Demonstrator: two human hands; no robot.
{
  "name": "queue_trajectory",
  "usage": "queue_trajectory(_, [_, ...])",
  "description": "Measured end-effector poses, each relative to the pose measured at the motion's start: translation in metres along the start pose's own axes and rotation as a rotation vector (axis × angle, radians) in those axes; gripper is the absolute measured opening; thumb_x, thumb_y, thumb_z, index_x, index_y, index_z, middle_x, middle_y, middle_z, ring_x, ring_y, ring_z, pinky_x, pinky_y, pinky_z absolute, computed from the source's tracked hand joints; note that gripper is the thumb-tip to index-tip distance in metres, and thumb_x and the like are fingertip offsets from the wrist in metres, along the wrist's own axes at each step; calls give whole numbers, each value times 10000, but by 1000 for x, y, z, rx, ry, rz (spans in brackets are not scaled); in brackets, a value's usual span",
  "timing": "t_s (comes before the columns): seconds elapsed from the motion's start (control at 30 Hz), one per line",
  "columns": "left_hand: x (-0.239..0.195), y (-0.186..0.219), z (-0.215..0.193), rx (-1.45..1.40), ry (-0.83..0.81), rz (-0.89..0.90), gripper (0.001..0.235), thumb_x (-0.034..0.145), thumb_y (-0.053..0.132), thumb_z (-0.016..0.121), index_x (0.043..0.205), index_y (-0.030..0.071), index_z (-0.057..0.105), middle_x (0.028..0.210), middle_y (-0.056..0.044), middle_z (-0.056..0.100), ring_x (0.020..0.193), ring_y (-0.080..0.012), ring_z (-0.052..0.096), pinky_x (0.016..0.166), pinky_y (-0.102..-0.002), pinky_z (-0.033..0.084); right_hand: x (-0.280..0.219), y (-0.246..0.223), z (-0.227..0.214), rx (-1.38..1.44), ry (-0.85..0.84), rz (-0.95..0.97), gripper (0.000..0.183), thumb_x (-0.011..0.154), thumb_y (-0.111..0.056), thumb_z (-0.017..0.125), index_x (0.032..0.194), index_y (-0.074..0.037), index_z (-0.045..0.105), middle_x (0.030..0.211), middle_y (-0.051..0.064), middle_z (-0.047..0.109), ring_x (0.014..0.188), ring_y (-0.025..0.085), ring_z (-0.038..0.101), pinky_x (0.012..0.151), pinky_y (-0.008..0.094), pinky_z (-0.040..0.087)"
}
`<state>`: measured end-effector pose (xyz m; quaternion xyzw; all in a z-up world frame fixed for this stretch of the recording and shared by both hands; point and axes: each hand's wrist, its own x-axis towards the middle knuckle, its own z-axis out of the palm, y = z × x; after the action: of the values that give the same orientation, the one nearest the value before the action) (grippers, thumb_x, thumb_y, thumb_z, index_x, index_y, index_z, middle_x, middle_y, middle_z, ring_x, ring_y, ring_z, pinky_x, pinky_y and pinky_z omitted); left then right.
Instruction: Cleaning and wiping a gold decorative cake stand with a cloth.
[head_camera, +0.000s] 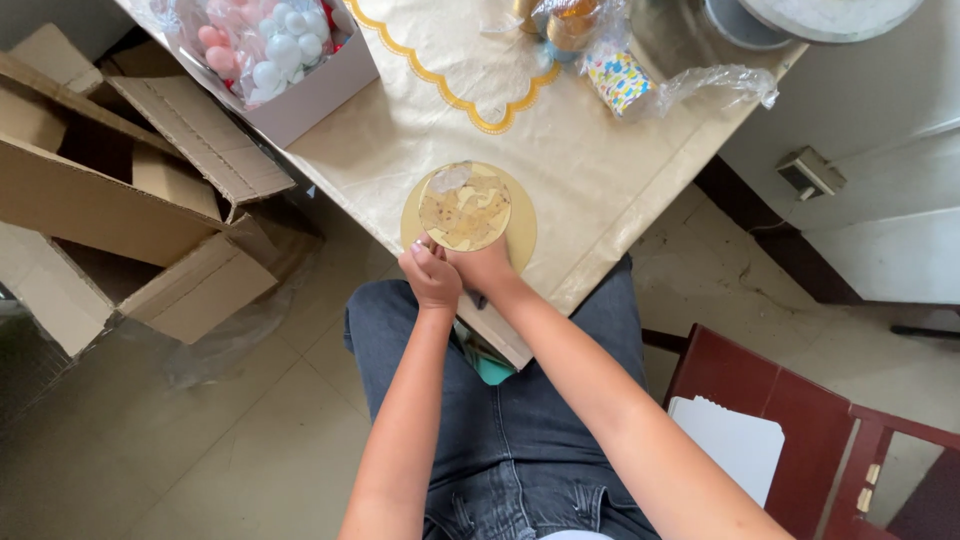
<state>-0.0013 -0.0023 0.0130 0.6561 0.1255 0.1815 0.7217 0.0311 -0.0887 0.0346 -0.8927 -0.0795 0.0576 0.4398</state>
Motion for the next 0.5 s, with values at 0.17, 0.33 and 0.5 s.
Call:
queue_trajectory(0.17, [1, -16, -5, -137, -34, 12, 569, 1038, 253, 272, 1142, -159, 651, 974, -131, 715, 879, -149, 669, 752, -262, 538, -40, -39, -12, 15, -44, -141, 339, 980, -308, 609, 1265, -128, 643, 1301, 47, 679, 1297, 247, 603, 1134, 399, 433])
queue_trajectory(0.33, [0, -20, -4, -130, -27, 2, 555, 1028, 248, 285, 1127, -156, 653, 958, -136, 715, 870, -154, 676, 753, -272, 549, -66, -9, 7, -334, 60, -385, 541, 924, -264, 607, 1424, -71, 527, 1443, 113, 557, 1404, 300, 461, 1163, 491, 327])
queue_trajectory(0.5, [1, -8, -7, 15, -9, -16, 556, 1013, 287, 286, 939, -109, 669, 704, -24, 574, 617, -87, 449, 550, -278, 343, -101, 4, -1, -504, 18, -361, 616, 963, -250, 576, 1526, -55, 425, 1606, 126, 431, 1518, 296, 346, 1220, 485, 272])
